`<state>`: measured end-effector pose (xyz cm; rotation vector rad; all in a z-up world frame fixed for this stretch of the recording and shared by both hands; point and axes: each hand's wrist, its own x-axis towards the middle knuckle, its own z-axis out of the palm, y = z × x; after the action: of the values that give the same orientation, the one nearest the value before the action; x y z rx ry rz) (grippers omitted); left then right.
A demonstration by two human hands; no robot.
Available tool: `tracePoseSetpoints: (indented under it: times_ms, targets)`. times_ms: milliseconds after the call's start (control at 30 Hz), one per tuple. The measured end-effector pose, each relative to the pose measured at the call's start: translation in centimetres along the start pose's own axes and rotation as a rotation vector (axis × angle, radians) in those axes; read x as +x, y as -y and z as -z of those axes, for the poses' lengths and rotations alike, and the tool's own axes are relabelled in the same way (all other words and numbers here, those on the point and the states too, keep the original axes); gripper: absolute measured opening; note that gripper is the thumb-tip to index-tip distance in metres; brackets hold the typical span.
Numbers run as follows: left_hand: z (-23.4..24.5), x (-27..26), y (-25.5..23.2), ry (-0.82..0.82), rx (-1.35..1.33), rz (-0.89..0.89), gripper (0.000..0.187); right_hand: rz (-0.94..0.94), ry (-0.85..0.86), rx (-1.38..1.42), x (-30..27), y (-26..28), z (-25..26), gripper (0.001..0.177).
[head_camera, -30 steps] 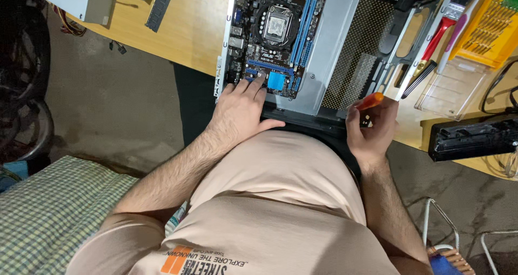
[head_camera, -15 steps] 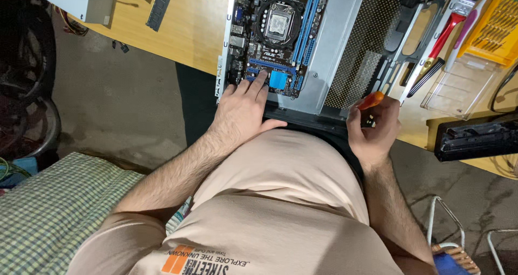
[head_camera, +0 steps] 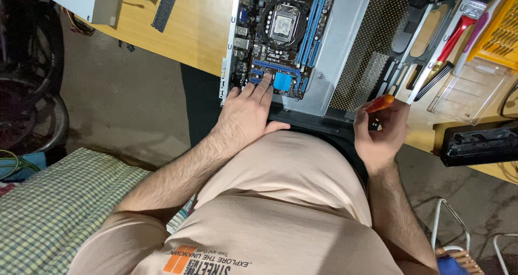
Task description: The person removes a CPU cooler from a motherboard inside a computer case, then uses a screwdriver to unscrew and remove a graphics card from the motherboard. The removed components are placed on the table.
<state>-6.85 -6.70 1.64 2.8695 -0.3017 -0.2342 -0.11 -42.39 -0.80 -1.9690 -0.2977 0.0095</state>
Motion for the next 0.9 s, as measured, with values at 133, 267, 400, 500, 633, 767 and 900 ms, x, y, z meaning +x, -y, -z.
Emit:
tracePoseSetpoints:
  times_ms: [133, 267, 400, 500, 633, 767, 900]
  targets:
    - [0.2, -0.1, 0.0, -0.005, 0.013, -0.012, 0.107, -0.017, 0.000, -0.006, 0.1, 0.1, -0.2, 0.029]
    - [0.2, -0.8, 0.4, 0.003, 0.011, -0.002, 0.098, -0.011, -0.004, -0.011, 0.1, 0.0, -0.2, 0.027]
    - [-1.1, -2.4, 1.3, 0.002, -0.010, -0.047, 0.073, 0.014, 0.001, -0.010, 0.1, -0.2, 0.0, 0.027]
    - [-1.4, -2.4, 1.4, 0.024, -0.043, -0.033, 0.071, 0.021, 0.005, -0.022, -0.3, -1.0, 0.3, 0.030]
    - [-1.5, -2.0, 1.2, 0.016, -0.026, -0.026, 0.072, 0.028, 0.012, -0.098, -0.3, -0.9, 0.4, 0.025]
    - [-1.2, -1.5, 1.1, -0.013, -0.002, -0.029, 0.071, 0.023, 0.019, -0.062, 0.0, -0.4, 0.1, 0.028]
    - [-0.9, -1.5, 0.9, -0.009, -0.011, -0.016, 0.071, 0.020, 0.026, -0.062, -0.2, -0.4, 0.1, 0.031]
